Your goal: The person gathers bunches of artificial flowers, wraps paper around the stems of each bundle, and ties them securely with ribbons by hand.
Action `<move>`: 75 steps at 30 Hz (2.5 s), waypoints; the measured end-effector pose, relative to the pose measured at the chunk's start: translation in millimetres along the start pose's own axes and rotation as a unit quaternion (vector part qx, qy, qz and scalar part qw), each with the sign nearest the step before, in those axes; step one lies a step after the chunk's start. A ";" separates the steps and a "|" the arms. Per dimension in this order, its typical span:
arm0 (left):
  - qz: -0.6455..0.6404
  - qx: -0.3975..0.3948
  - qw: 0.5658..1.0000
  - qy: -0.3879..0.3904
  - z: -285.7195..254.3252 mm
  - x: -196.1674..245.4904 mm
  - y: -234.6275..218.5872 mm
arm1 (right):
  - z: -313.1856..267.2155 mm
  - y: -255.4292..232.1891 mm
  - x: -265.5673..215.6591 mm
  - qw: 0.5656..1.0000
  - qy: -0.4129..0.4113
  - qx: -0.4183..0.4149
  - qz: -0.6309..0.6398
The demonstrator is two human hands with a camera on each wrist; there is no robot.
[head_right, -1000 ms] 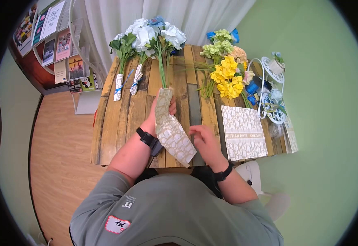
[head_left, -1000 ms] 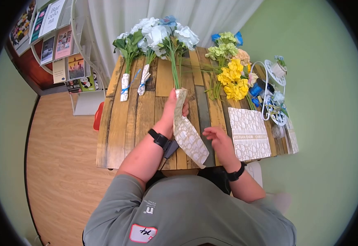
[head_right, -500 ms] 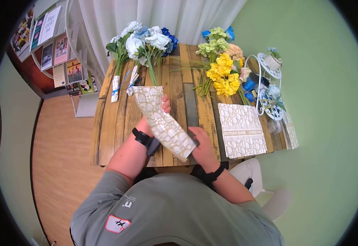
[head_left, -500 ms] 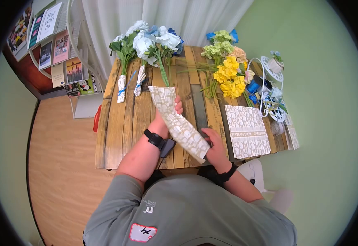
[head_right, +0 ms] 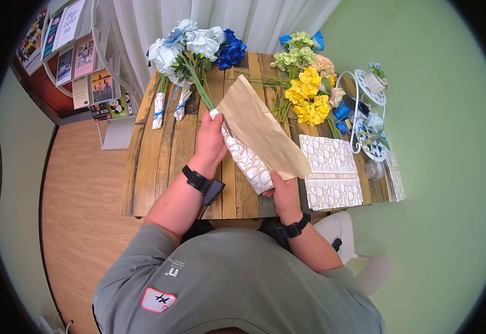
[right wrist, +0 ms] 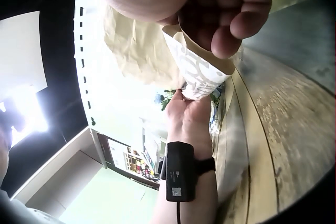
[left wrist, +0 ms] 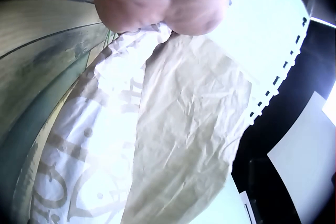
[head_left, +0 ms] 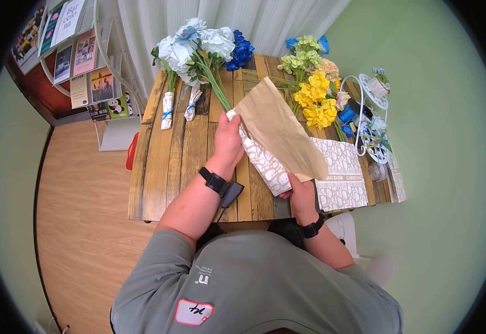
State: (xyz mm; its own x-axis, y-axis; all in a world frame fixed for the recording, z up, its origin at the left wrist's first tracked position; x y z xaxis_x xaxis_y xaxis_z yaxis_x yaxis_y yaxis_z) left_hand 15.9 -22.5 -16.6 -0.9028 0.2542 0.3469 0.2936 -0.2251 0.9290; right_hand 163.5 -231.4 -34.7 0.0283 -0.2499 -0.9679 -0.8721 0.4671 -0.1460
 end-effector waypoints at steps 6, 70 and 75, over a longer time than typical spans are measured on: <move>0.027 0.010 0.999 0.020 5.4 1.4 -6.5 | -1.1 -9.5 25.0 0.998 0.026 -0.055 0.035; 0.106 0.021 0.993 0.047 4.9 1.9 -13.2 | 26.7 80.7 -40.2 0.889 -0.282 -0.022 -0.359; 0.103 0.026 0.993 0.050 5.5 2.5 -12.1 | 24.6 77.5 -28.9 0.932 -0.153 -0.068 -0.321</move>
State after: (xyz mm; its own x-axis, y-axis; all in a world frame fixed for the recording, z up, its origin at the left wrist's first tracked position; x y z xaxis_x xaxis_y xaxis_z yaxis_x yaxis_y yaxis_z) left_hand 11.8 -13.9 -26.3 -0.8479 0.1130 0.5179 0.4885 -0.2126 0.8462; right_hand 107.0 -167.1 -23.1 0.6855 -0.1767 -0.7063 -0.6810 0.1875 -0.7079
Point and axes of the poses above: each hand's wrist, its own z-axis towards the middle knuckle, its own y-axis out of the palm, x = y × z, the point moved 6 cm from there along z, towards the middle knuckle, and after that the axes turned 12 degrees about -z, right-handed, at the moved point
